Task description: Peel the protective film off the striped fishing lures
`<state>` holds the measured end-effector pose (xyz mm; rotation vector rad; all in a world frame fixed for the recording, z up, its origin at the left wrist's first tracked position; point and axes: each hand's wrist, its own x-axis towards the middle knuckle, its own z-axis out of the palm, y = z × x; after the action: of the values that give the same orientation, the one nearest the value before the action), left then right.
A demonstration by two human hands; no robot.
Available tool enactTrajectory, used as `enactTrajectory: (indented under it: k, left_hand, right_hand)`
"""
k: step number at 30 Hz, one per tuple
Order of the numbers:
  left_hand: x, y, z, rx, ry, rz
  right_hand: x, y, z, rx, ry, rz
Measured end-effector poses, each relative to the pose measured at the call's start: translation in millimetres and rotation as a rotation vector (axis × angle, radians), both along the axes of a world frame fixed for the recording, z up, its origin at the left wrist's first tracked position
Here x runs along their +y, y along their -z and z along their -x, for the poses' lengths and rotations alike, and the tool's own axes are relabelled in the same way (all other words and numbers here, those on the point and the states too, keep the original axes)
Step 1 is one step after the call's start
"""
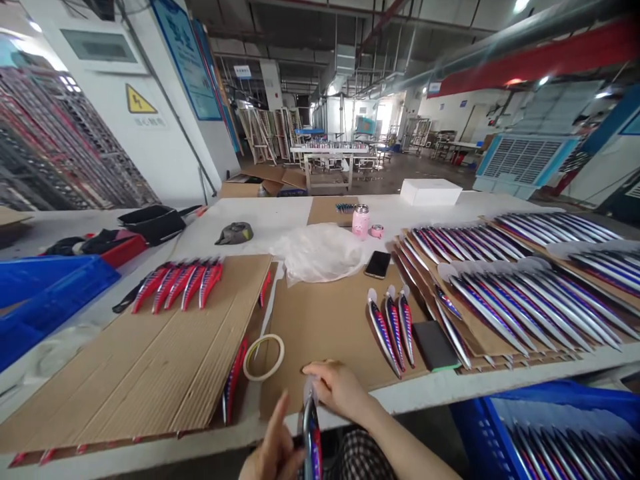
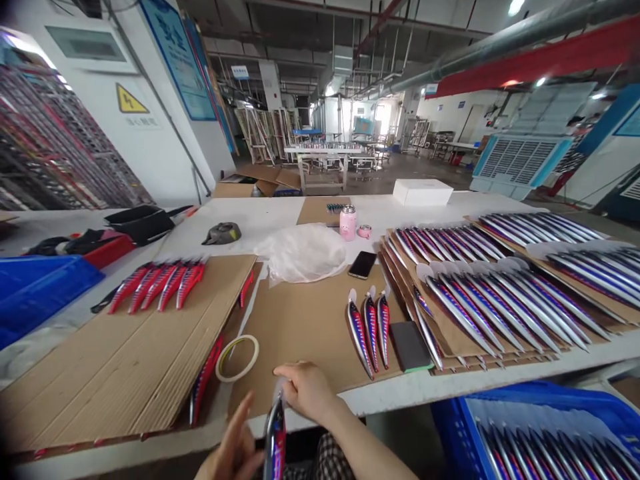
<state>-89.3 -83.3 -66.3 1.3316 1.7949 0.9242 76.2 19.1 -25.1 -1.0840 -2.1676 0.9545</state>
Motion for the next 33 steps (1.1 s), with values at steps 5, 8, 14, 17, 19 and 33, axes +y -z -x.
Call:
enactTrajectory:
  k: [5, 8, 14, 17, 19, 33]
  left_hand:
    - [61, -16.5, 13, -0.013, 0.405, -0.204]
    - [79, -20.8, 10, -0.004, 0.467, -0.186]
    - [78, -19.6, 7, -0.013, 0.473, -0.17]
    - [74, -12.0, 5, -0.039, 0.399, -0.166]
    - [70, -7.3, 2, -0.06, 0.334, -0.167]
    - [61, -40.2, 5, -0.086, 0.31, -0.086]
  right_hand:
    - [-2, -8.7, -10, 0.01, -0.076, -0.013]
    - [-2, -12.7, -12, 0.022, -0.061, -0.005]
    - [2, -9.6, -10, 0.024, -0.045, 0.02]
    - [4, -5.7, -9, 0.01, -0.059, 0.038]
    - [5, -3.9, -8, 0.002, -0.06, 0.047]
    - [14, 3.1, -8, -0.006, -0.113, 0.109]
